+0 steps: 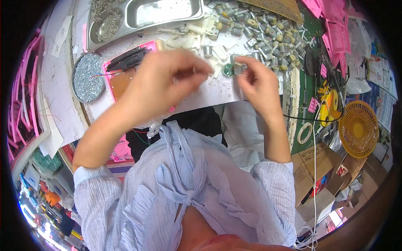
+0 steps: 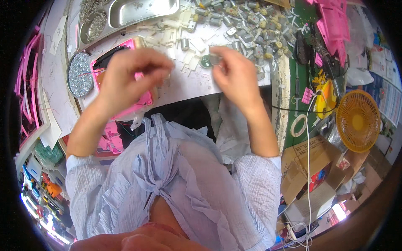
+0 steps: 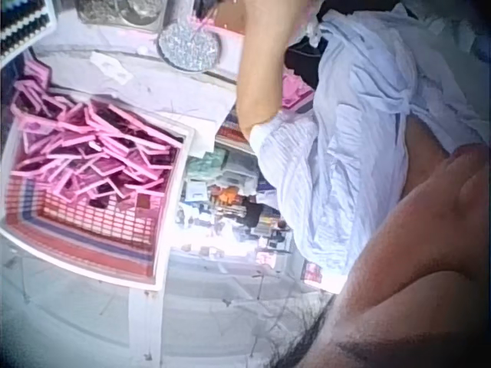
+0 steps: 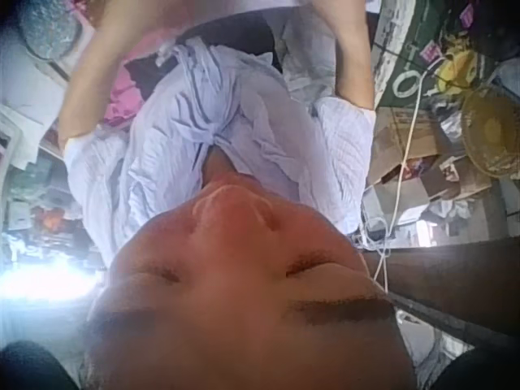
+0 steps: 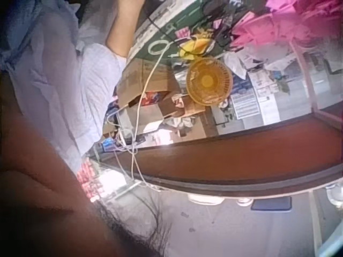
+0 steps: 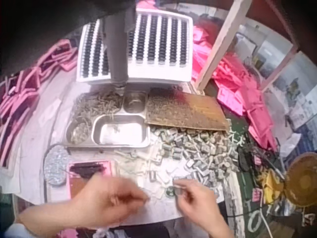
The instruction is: Assembling and soldering electronic components inside a pink plastic device housing at a factory workbench.
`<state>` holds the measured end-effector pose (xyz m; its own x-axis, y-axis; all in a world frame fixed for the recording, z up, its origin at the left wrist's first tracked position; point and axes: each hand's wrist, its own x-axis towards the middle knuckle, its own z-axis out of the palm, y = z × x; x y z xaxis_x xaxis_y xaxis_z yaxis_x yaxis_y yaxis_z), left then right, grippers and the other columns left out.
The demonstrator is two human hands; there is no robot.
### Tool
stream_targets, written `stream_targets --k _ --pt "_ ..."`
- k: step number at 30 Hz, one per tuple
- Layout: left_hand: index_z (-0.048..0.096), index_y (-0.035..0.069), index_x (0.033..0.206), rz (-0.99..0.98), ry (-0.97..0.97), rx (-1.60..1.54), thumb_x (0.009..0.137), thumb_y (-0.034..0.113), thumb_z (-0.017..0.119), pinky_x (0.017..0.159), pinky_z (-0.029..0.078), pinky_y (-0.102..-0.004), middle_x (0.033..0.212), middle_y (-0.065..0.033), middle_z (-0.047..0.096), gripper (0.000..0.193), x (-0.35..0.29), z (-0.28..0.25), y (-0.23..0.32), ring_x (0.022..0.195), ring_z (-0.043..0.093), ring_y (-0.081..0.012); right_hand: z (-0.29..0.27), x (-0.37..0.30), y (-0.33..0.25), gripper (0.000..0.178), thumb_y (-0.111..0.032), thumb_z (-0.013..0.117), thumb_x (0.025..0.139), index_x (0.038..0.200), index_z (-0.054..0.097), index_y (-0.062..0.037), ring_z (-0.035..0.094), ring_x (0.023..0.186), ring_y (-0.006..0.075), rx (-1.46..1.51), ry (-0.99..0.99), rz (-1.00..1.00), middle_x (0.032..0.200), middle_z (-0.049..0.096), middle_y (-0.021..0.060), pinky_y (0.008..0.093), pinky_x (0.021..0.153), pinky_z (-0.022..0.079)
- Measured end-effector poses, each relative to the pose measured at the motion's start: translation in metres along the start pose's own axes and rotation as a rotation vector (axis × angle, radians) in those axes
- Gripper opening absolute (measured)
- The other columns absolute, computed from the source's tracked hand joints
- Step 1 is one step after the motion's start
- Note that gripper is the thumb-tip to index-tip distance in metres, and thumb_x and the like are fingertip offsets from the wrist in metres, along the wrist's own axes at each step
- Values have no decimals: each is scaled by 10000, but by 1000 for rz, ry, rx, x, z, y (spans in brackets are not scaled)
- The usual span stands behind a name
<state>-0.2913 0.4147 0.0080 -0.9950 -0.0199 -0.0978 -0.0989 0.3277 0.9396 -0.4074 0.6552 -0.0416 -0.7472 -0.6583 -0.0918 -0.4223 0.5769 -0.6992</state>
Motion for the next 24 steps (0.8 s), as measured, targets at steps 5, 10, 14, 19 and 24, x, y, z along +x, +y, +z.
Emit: stream_targets --k 5,10,14,19,24 --pt "748 -2 985 -13 144 -201 866 -50 689 693 563 -274 911 -95 711 141 -56 23 -26 804 700 -160 14 -20 -39 474 74 709 840 1297 607 -3 570 662 43 997 -128 162 837 604 2 183 581 478" --pt "663 20 1146 -124 282 -311 889 -9 706 728 561 -252 941 -57 707 262 -80 30 -38 856 687 -114 51 -19 -61 471 55 698 869 1321 575 4 582 643 69 1202 -377 227 814 609 23 198 560 481" --pt "588 32 1208 -132 300 -358 891 -22 700 749 556 -240 961 -49 695 340 -87 27 -41 867 678 -94 61 -12 -70 464 25 710 892 1331 563 5 582 647 77 1233 -470 242 805 612 31 207 562 490" --pt "587 31 1203 -83 307 -344 886 -35 698 776 565 -243 981 -53 691 342 -90 22 -42 882 680 -97 64 -6 -74 463 20 717 897 1332 562 4 574 648 72 1173 -497 236 812 611 27 198 558 483" --pt "591 22 1193 -56 347 -385 872 -39 714 793 579 -260 986 -68 692 349 -95 25 -44 894 696 -123 65 -10 -79 447 45 736 869 1285 579 10 609 669 86 919 -416 152 849 641 51 215 575 504"
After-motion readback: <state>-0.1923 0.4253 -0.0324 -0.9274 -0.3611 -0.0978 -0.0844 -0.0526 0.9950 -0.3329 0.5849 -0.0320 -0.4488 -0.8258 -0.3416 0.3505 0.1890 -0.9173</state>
